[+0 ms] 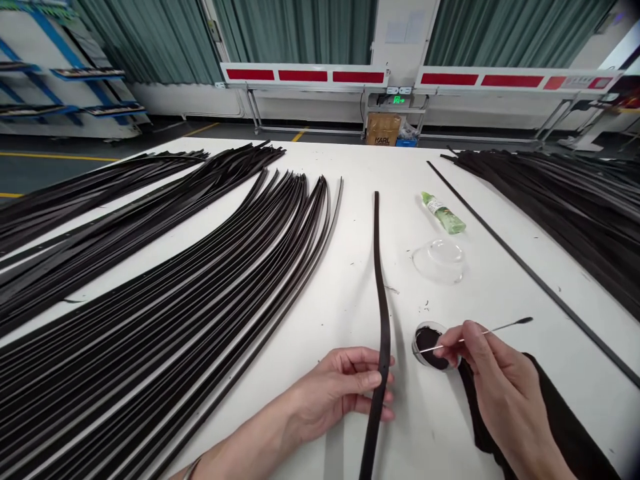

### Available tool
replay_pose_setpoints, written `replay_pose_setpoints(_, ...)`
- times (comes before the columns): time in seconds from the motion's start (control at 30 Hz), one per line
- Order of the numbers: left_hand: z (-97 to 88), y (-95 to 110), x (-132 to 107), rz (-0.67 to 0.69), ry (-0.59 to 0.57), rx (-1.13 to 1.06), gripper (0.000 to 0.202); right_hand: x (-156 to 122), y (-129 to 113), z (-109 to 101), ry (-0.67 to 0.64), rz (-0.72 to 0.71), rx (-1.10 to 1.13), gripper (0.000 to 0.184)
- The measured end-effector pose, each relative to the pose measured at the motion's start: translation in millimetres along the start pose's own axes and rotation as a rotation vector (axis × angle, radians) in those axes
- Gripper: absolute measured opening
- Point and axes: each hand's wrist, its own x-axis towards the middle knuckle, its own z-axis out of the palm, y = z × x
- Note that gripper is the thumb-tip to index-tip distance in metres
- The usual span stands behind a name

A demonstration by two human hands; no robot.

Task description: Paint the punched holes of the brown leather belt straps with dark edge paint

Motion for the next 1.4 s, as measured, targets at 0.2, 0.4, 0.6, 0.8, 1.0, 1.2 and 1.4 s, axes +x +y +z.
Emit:
replay_pose_setpoints(0.2,0.1,3,1,-0.016,-0.003,0.026,0.028,13,3,-13,0.017,-0.439,-0.439,0.03)
replay_pose_setpoints(0.4,-0.7,2,1,-0.016,0.014,0.045,0.027,20,18,-17,-0.074,-0.577,-0.591,0.021)
replay_pose_setpoints(0.6,0.4,3,1,-0.014,0.027,0.053,0.025,19,21,-11,-0.082,-0.661,-0.616,0.021)
replay_pose_setpoints(0.8,-0.6,4,1,-0.013,-0.01,0.074,0.026,20,24,-9,-0.082,-0.66,-0.618,0.021)
replay_pose_setpoints(1.0,-1.4,4,1,-0.019,-0.021,0.065,0.026,17,18,-11,-0.054,-0.605,-0.578,0.022)
replay_pose_setpoints(1.2,-1.4,2,0,0.009,-0.011,0.029,0.026,8,4,-14,0.092,-0.096,-0.137,0.034)
replay_pose_setpoints(1.4,-2.0,-1,1,0.024,-0.019,-0.001,0.028,1,11,-1,-0.042,0.135,0.188,0.034)
